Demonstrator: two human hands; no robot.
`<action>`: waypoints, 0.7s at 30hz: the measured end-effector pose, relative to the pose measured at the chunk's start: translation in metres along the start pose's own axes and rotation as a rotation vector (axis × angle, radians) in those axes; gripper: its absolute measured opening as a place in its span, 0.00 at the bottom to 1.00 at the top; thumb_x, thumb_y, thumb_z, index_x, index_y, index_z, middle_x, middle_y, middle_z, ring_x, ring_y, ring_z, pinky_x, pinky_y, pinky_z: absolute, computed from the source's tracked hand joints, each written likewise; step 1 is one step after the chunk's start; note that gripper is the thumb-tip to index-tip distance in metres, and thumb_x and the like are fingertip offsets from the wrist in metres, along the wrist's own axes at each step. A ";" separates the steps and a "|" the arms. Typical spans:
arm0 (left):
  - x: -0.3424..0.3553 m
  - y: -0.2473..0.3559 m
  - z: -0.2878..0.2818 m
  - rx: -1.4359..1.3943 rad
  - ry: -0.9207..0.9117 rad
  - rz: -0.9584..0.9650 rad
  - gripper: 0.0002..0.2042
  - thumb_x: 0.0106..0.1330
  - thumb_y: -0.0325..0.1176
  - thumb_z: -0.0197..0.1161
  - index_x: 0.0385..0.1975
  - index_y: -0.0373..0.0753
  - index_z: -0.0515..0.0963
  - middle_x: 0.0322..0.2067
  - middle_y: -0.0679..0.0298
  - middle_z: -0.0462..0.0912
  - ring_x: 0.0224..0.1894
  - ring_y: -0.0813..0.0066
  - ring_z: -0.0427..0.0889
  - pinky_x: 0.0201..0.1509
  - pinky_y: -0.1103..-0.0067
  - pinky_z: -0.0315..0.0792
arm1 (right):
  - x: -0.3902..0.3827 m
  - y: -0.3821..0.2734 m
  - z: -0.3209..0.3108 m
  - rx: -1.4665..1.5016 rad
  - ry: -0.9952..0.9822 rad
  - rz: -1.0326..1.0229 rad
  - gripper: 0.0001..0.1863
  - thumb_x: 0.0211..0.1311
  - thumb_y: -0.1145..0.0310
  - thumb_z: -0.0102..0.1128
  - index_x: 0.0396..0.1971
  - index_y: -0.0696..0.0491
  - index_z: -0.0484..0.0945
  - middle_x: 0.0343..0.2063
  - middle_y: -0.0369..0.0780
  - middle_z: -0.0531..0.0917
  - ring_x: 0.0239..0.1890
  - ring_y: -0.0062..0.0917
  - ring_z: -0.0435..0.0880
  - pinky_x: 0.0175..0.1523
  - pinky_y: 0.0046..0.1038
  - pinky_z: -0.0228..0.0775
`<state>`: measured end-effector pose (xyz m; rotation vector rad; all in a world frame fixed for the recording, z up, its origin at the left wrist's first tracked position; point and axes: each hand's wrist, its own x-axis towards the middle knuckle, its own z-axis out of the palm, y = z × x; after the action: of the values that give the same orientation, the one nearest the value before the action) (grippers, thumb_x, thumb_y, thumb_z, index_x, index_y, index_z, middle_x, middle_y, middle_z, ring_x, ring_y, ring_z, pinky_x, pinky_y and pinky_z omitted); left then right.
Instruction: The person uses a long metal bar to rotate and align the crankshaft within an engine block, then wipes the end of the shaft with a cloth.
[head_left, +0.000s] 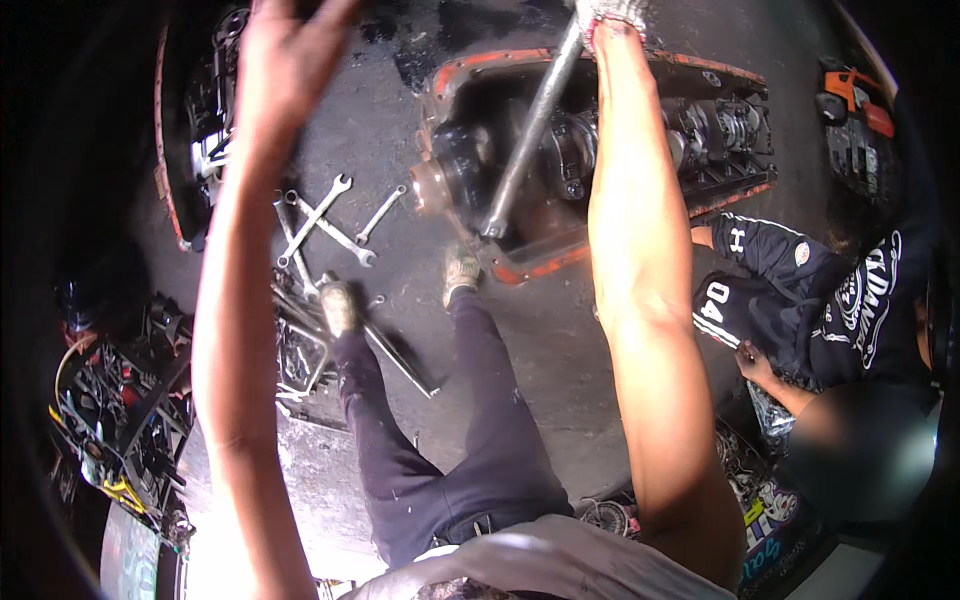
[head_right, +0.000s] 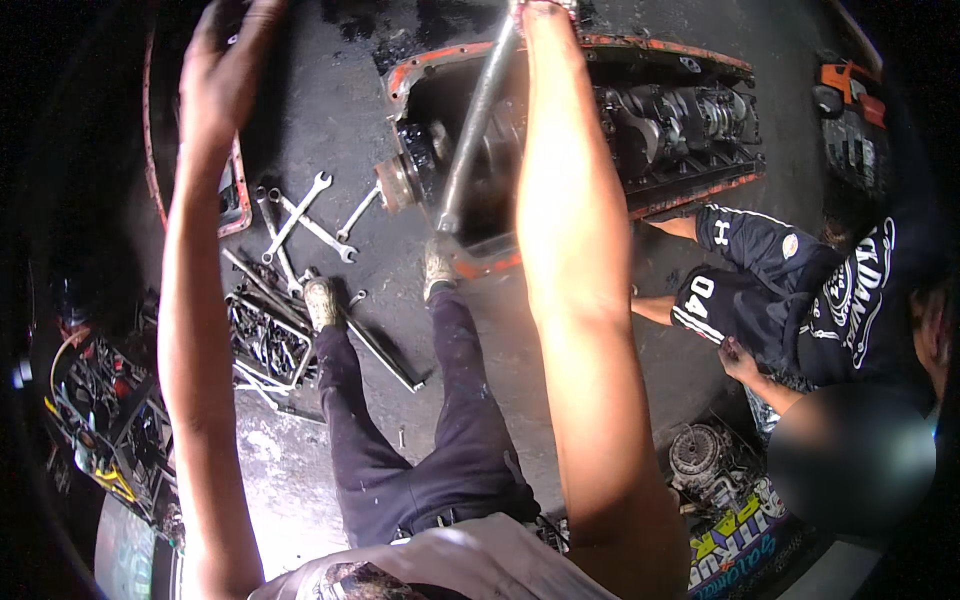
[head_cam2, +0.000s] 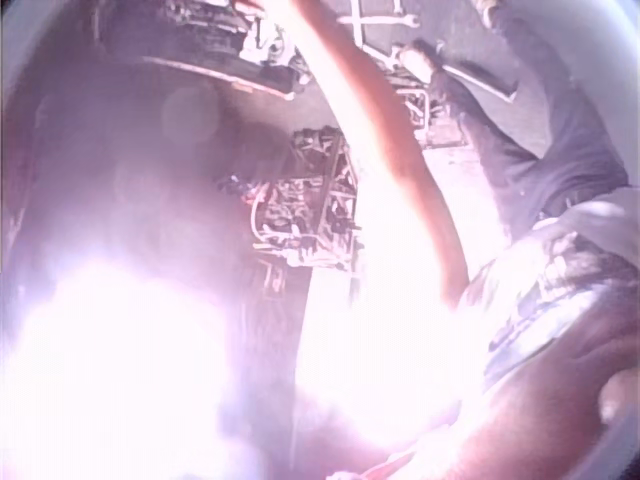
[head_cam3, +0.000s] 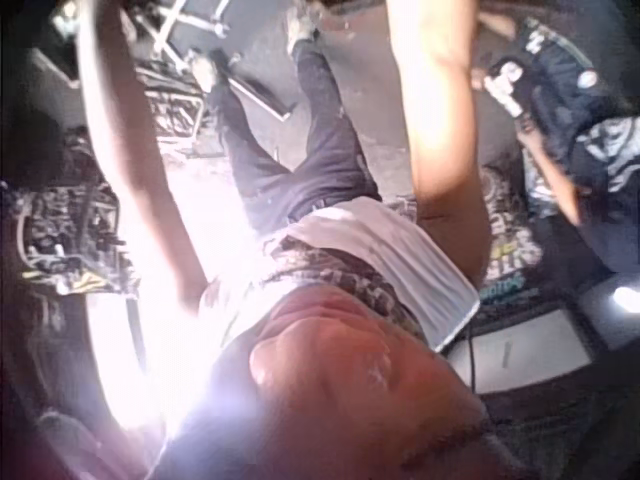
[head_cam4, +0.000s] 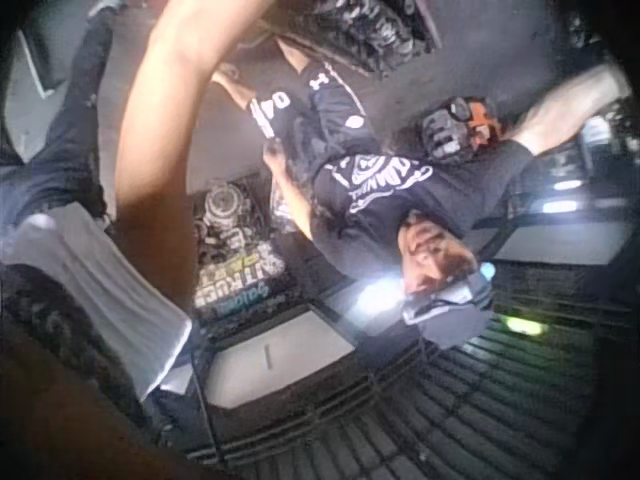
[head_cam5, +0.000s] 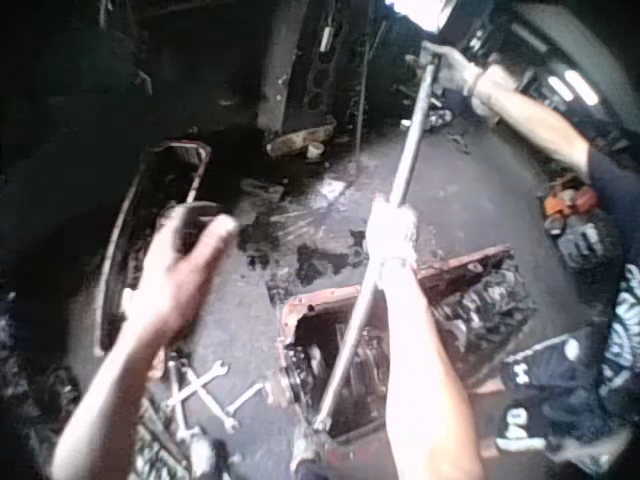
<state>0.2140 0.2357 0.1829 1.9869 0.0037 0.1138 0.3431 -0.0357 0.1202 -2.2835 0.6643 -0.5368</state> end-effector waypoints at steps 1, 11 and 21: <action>-0.006 0.010 0.019 -0.008 -0.071 -0.041 0.32 0.61 0.54 0.65 0.59 0.39 0.69 0.59 0.56 0.70 0.59 0.58 0.69 0.59 0.60 0.66 | -0.004 0.004 -0.013 0.059 -0.058 0.065 0.25 0.62 0.51 0.59 0.32 0.64 0.77 0.21 0.48 0.82 0.25 0.37 0.84 0.30 0.37 0.75; -0.214 -0.079 0.144 0.210 -0.308 -0.115 0.42 0.47 0.54 0.78 0.55 0.29 0.69 0.49 0.42 0.74 0.50 0.46 0.77 0.53 0.62 0.75 | -0.002 0.035 -0.015 0.456 -0.296 0.257 0.18 0.64 0.55 0.59 0.23 0.52 0.69 0.09 0.33 0.68 0.08 0.23 0.69 0.13 0.28 0.60; -0.211 -0.076 0.154 0.143 -0.355 -0.072 0.16 0.55 0.31 0.68 0.41 0.35 0.73 0.36 0.49 0.74 0.39 0.44 0.79 0.39 0.59 0.76 | 0.071 0.091 -0.049 0.163 -0.389 0.354 0.13 0.62 0.62 0.58 0.34 0.59 0.73 0.25 0.45 0.80 0.25 0.35 0.79 0.35 0.38 0.72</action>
<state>0.0201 0.1150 0.0351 2.1227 -0.1487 -0.2937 0.3443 -0.1601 0.1025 -1.9777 0.7713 0.0235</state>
